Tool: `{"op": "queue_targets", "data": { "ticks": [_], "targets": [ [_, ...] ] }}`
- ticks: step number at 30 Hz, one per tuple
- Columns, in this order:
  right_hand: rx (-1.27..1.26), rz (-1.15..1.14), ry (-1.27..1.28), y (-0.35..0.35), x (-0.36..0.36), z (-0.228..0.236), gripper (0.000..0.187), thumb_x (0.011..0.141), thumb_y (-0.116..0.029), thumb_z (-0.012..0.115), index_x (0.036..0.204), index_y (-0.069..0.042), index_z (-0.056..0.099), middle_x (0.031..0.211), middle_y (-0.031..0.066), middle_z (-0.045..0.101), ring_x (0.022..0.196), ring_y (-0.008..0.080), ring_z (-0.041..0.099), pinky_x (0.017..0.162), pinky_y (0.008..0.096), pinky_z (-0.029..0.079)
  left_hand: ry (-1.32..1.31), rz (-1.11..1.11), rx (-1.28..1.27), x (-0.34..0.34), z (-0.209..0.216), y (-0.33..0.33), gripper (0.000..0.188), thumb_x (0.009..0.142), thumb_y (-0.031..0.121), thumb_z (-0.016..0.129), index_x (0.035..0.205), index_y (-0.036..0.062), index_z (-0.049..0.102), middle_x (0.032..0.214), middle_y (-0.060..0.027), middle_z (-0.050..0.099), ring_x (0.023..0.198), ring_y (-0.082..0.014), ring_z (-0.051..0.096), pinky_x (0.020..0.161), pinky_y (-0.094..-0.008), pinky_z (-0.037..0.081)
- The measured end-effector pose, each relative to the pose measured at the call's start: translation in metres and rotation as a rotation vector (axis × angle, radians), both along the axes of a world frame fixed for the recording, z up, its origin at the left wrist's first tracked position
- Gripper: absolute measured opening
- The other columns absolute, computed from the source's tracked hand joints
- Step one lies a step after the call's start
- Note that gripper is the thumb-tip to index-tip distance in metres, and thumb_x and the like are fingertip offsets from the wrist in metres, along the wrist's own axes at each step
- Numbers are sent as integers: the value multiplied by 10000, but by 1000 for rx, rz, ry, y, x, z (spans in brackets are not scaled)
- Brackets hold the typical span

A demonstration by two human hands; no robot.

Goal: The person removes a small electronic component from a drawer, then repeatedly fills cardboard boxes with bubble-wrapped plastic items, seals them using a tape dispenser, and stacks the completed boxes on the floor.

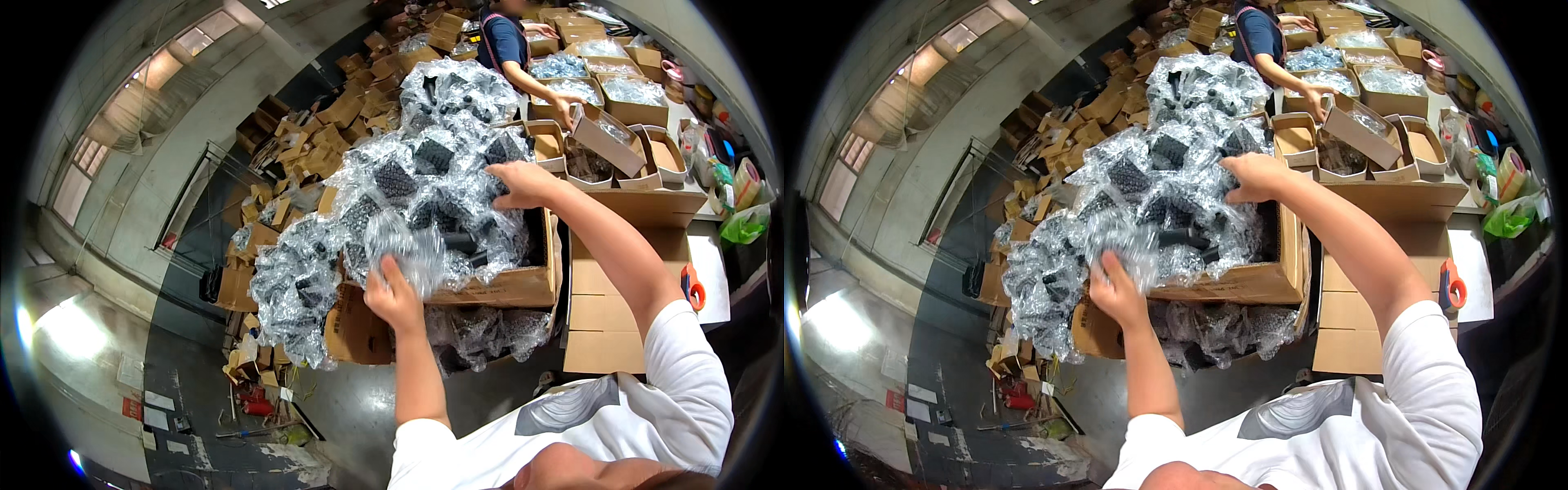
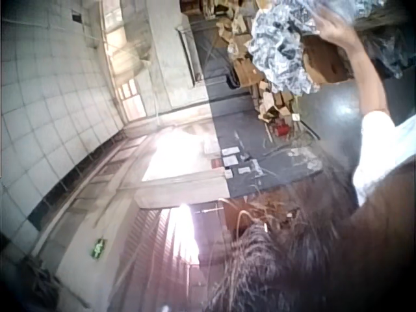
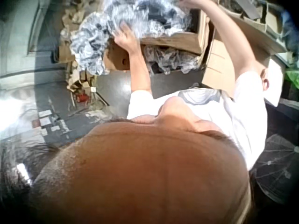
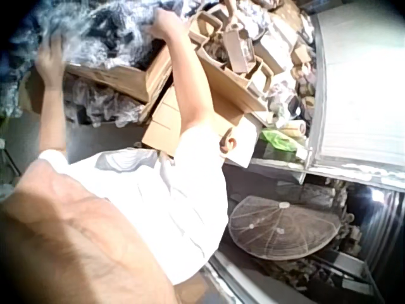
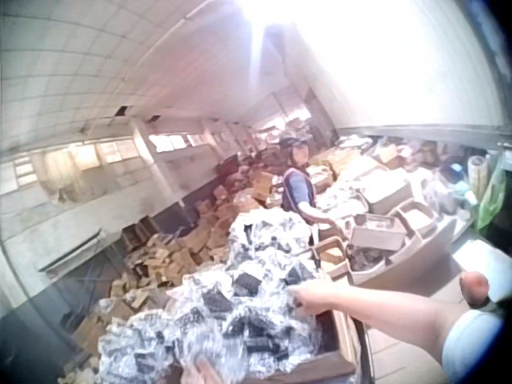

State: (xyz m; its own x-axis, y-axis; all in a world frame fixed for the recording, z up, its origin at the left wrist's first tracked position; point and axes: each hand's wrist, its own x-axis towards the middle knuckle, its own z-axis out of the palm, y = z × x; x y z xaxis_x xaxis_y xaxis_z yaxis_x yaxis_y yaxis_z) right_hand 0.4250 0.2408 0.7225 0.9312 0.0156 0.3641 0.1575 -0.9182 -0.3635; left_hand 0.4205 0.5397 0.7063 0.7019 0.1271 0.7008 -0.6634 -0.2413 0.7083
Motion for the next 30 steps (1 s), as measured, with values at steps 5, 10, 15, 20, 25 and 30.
{"op": "queue_targets", "data": {
  "ticks": [5,10,15,20,25,30],
  "targets": [
    [50,-130,-120,-16,-3,-9,283,799,-263,655,1024,-92,652,824,187,657,815,379,630,744,438,501,532,-906,48,-71,-71,-48,189,896,158,599,912,-24,645,709,13,575,654,-74,509,612,-248,434],
    [1107,-24,-509,-32,-73,-23,234,883,-116,560,1082,-5,616,861,98,659,815,150,615,686,307,499,682,-962,460,-127,-179,-152,290,926,269,537,836,-3,582,602,-153,521,553,-224,525,544,-361,396],
    [886,-472,-460,-149,-167,-162,245,879,-105,527,1077,18,601,982,124,663,918,205,633,713,321,495,547,-517,638,-121,-257,-250,269,940,232,445,894,4,581,689,-248,576,699,-430,581,591,-502,419],
    [479,-1110,-149,-195,-216,-281,296,813,-37,497,1076,-121,603,913,222,630,866,409,603,749,462,467,695,-551,815,-105,-282,-333,412,904,139,431,1311,77,425,1195,-265,505,985,-444,555,792,-499,485],
    [343,-962,-54,-196,-217,-360,446,770,-63,558,1211,-129,537,1343,184,441,1195,413,439,957,499,400,369,-539,1281,-147,-294,-354,502,853,164,526,1348,187,440,1519,-185,115,1372,-412,156,1007,-566,324],
    [-54,-756,683,-150,-178,-263,528,731,-260,686,1229,-155,544,1528,87,93,1399,343,66,1003,686,216,185,-683,1670,-149,-250,-327,506,806,272,623,1289,158,524,1518,-168,154,1396,-392,101,1022,-668,200]
  ]
}}
